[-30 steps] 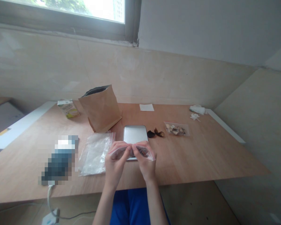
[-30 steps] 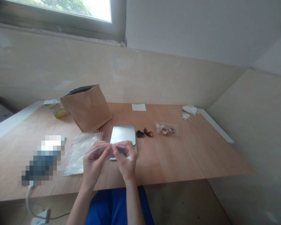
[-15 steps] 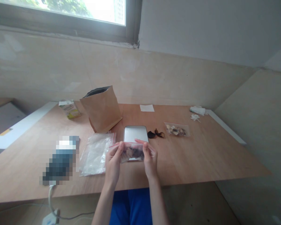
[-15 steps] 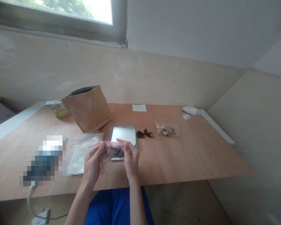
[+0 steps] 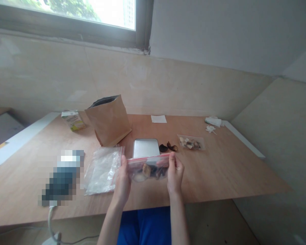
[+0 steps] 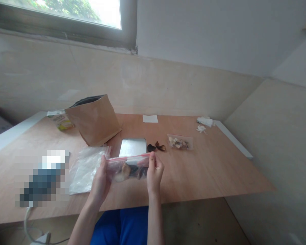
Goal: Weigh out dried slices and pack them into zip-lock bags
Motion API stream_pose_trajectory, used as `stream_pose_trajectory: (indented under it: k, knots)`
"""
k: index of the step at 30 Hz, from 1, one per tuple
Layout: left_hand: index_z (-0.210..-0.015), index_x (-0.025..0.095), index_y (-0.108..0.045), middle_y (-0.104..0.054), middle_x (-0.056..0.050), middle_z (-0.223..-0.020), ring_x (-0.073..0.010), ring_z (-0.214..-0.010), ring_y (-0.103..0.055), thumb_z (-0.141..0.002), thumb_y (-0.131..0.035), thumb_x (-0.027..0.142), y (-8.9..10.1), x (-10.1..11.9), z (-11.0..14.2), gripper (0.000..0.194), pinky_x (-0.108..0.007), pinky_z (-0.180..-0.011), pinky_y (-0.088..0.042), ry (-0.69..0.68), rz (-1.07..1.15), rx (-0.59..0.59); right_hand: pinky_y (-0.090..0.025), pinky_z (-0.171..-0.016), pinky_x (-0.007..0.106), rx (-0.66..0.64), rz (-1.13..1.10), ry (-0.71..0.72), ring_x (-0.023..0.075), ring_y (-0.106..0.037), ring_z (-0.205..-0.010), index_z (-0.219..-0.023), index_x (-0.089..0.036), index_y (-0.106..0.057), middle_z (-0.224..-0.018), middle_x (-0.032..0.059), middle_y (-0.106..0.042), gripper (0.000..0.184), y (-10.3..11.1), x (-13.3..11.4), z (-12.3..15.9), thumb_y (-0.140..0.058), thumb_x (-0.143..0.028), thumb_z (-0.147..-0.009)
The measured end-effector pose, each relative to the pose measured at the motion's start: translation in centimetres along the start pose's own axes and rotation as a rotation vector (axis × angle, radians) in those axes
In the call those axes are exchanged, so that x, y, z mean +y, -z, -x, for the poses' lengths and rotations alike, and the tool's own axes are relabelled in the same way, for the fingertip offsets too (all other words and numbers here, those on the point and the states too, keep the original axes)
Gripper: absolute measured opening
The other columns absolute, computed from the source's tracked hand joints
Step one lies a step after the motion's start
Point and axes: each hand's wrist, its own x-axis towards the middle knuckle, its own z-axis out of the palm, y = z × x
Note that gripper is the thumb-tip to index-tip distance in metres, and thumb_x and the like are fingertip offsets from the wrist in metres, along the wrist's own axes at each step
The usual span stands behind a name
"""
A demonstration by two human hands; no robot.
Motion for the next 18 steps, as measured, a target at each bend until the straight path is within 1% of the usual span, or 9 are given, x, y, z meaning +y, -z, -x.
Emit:
stream_pose_trajectory:
  k: [3,6,9,11,12,13,15,17,18]
  knots:
    - [-0.096,0.013,-0.070,-0.071,-0.012,-0.094,-0.0233,-0.090,-0.065,-0.084,-0.030,0.064,0.7,0.0,-0.2,0.066,-0.036,-0.083,-0.049,-0.077,-0.121,-0.053,-0.048,-0.048,0.028,0.099,0.053,-0.006,0.0192,-0.062,-0.046,-0.076,-0.012,-0.068,-0.051,0.0064,-0.066,0.057,2.7,-0.8,-2.3,-0.048,-0.066,-0.077]
    - [-0.097,0.013,-0.069,-0.070,-0.012,-0.099,-0.0211,-0.088,-0.064,-0.085,-0.034,0.059,2.0,0.5,-0.7,0.059,-0.034,-0.082,-0.048,-0.173,-0.188,-0.003,-0.045,-0.047,0.027,0.346,0.146,0.064,0.0178,-0.059,-0.046,-0.081,-0.010,-0.069,-0.055,0.0076,-0.066,0.062,7.2,-1.3,-6.2,-0.052,-0.069,-0.071]
    - [-0.089,0.013,-0.069,-0.069,-0.011,-0.098,-0.0207,-0.087,-0.062,-0.084,-0.039,0.054,3.5,0.9,-1.2,0.051,-0.033,-0.078,-0.048,-0.244,-0.175,0.130,-0.043,-0.046,0.028,0.378,0.290,0.095,0.0180,-0.056,-0.043,-0.085,-0.009,-0.068,-0.052,0.0074,-0.064,0.069,11.9,-1.0,-10.6,-0.047,-0.073,-0.070]
    - [-0.089,0.014,-0.067,-0.068,-0.010,-0.098,-0.0202,-0.086,-0.061,-0.083,-0.040,0.051,4.3,1.3,-1.7,0.047,-0.032,-0.074,-0.048,-0.317,-0.189,0.256,-0.043,-0.045,0.031,0.342,0.467,0.030,0.0194,-0.055,-0.041,-0.091,-0.007,-0.067,-0.055,0.0093,-0.064,0.072,14.2,-0.5,-13.0,-0.040,-0.072,-0.074]
    - [-0.091,0.014,-0.066,-0.067,-0.009,-0.100,-0.0199,-0.088,-0.061,-0.083,-0.040,0.050,4.7,1.5,-2.0,0.044,-0.032,-0.074,-0.047,-0.364,-0.223,0.324,-0.044,-0.048,0.032,0.363,0.593,0.007,0.0211,-0.057,-0.045,-0.093,-0.006,-0.067,-0.058,0.0112,-0.065,0.071,15.0,-0.2,-13.9,-0.036,-0.069,-0.078]
    - [-0.094,0.015,-0.064,-0.065,-0.008,-0.102,-0.0197,-0.091,-0.059,-0.083,-0.041,0.048,5.1,1.8,-2.3,0.042,-0.032,-0.076,-0.047,-0.416,-0.274,0.396,-0.045,-0.052,0.034,0.390,0.690,-0.011,0.0242,-0.060,-0.052,-0.095,-0.005,-0.066,-0.064,0.0148,-0.067,0.070,15.5,0.1,-14.6,-0.036,-0.066,-0.079]
    - [-0.105,0.018,-0.060,-0.061,-0.007,-0.111,-0.0203,-0.101,-0.056,-0.082,-0.046,0.046,6.0,2.4,-3.1,0.039,-0.034,-0.085,-0.044,-0.494,-0.393,0.516,-0.046,-0.066,0.041,0.490,0.822,-0.016,0.0328,-0.063,-0.078,-0.104,-0.002,-0.063,-0.087,0.0250,-0.067,0.067,15.7,0.6,-15.1,-0.042,-0.061,-0.079]
    - [-0.118,0.018,-0.051,-0.053,-0.010,-0.123,-0.0227,-0.111,-0.051,-0.078,-0.053,0.047,7.0,3.0,-4.1,0.049,-0.038,-0.093,-0.041,-0.533,-0.487,0.578,-0.042,-0.079,0.049,0.613,0.912,0.079,0.0396,-0.054,-0.104,-0.117,-0.001,-0.055,-0.112,0.0318,-0.056,0.067,14.8,1.1,-14.7,-0.048,-0.055,-0.078]
    - [-0.123,0.017,-0.045,-0.046,-0.012,-0.129,-0.0246,-0.115,-0.048,-0.074,-0.058,0.047,7.5,3.2,-4.8,0.059,-0.040,-0.095,-0.039,-0.548,-0.531,0.591,-0.039,-0.084,0.052,0.631,0.958,0.172,0.0401,-0.049,-0.111,-0.121,-0.002,-0.052,-0.119,0.0312,-0.052,0.065,14.1,1.3,-14.2,-0.047,-0.052,-0.080]
